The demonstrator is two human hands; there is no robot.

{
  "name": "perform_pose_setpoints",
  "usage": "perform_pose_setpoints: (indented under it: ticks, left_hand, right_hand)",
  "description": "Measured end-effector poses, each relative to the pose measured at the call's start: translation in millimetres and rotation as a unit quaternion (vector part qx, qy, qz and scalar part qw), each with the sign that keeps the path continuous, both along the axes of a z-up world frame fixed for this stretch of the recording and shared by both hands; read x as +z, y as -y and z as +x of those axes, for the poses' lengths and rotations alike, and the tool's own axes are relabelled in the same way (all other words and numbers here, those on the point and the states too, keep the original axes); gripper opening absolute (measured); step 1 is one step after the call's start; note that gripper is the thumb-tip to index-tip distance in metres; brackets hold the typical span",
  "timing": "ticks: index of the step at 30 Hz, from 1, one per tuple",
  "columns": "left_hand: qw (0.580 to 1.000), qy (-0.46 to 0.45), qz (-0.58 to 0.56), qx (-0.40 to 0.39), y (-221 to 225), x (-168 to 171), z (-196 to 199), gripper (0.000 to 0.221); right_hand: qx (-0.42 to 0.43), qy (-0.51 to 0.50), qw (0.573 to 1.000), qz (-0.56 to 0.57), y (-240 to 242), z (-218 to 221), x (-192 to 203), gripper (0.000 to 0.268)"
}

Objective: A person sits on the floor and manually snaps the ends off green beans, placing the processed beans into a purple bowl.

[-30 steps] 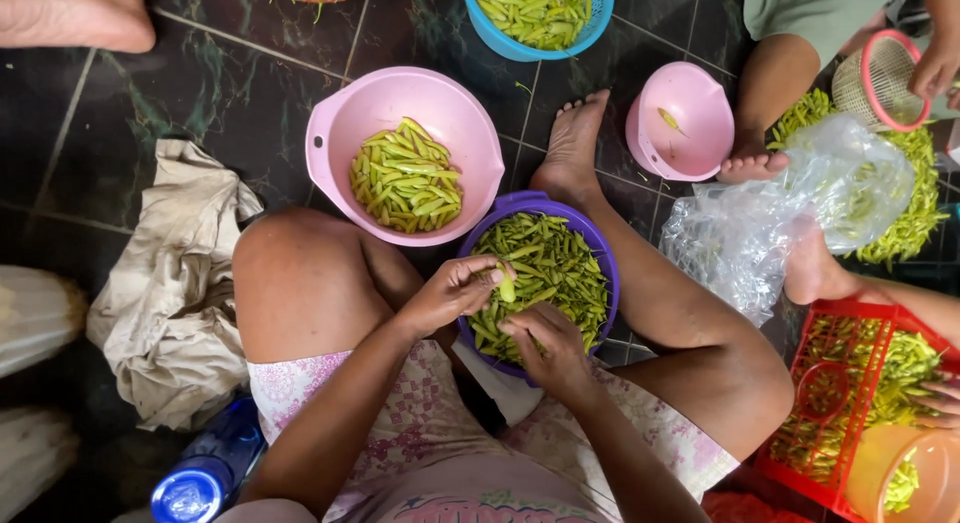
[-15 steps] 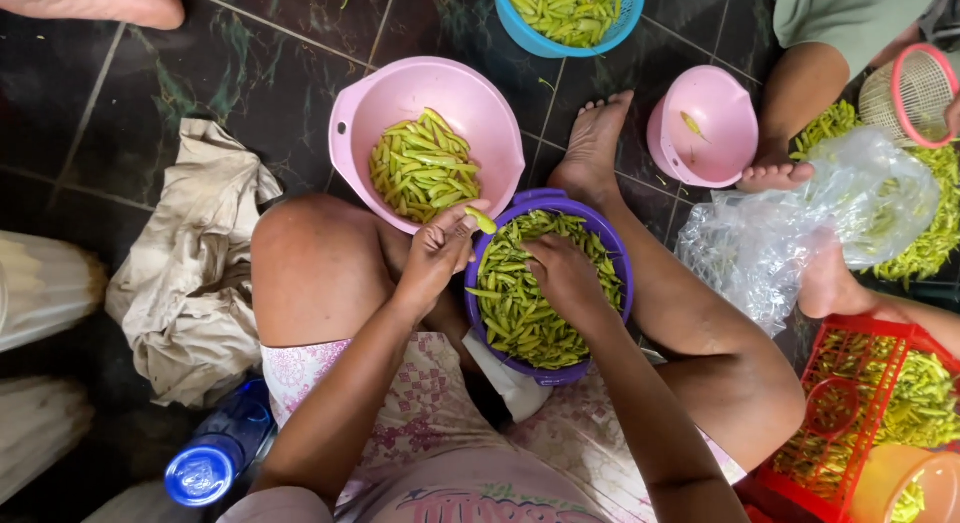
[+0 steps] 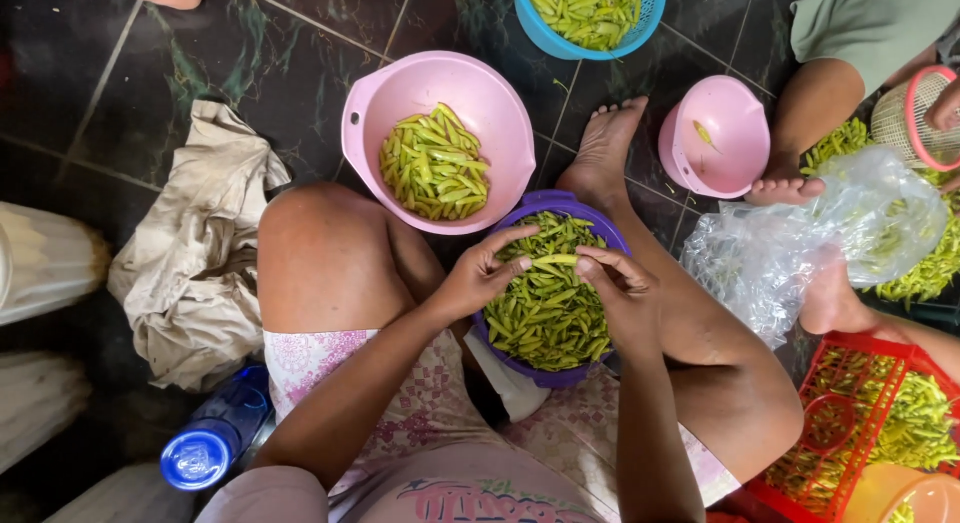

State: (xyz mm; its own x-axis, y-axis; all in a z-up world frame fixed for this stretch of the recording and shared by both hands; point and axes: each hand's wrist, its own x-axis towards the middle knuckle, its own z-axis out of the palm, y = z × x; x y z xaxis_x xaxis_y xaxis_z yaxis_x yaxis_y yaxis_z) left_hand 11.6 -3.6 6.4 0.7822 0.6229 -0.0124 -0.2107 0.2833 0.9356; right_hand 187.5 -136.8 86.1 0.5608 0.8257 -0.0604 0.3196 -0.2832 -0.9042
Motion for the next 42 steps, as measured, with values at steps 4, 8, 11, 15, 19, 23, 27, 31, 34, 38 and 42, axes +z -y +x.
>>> perform_pose_setpoints:
  ticks: [4,8,11,15,19,23,27,31,34,38,42]
  left_hand:
    - [0.999,0.015,-0.017,-0.033,4,-1,4,0.04]
    - [0.999,0.015,-0.044,-0.019,6,-29,4,0.025]
    - [0.999,0.02,-0.036,-0.011,2,-8,0,0.025]
    - [0.998,0.016,-0.048,-0.022,-4,5,-2,0.026]
    - [0.998,0.016,-0.06,-0.003,-5,-4,0,0.022]
    - [0.997,0.009,-0.078,0.012,-5,-4,-3,0.02]
    - [0.996,0.004,-0.091,-0.002,-4,2,-3,0.019]
    - [0.995,0.009,-0.094,-0.009,-5,0,-3,0.02]
    - [0.994,0.01,-0.113,-0.003,-6,3,-5,0.019]
    - [0.99,0.007,-0.135,0.028,-17,11,-9,0.019]
    - [0.984,0.03,-0.144,0.099,-24,18,-10,0.02]
  right_hand:
    - [-0.072,-0.093,0.992,0.053,-1,-9,-34,0.018]
    - [-0.078,-0.141,0.984,0.07,-1,-17,-55,0.021]
    - [-0.076,-0.14,0.984,0.079,1,-17,-64,0.022]
    - [-0.07,-0.123,0.987,0.077,-6,-23,-60,0.022]
    - [-0.061,-0.151,0.983,0.081,-8,-27,-60,0.019]
    - [-0.076,-0.242,0.963,0.089,-5,-29,-70,0.016]
    - [-0.074,-0.287,0.95,0.093,1,-22,-78,0.015]
    - [-0.047,-0.366,0.926,0.084,3,-20,-78,0.011]
    - [-0.019,-0.376,0.923,0.08,-1,-21,-71,0.013]
    - [0.016,-0.37,0.923,0.1,-9,-11,-46,0.01]
    - [0.03,-0.057,0.998,-0.021,-20,1,-9,0.032]
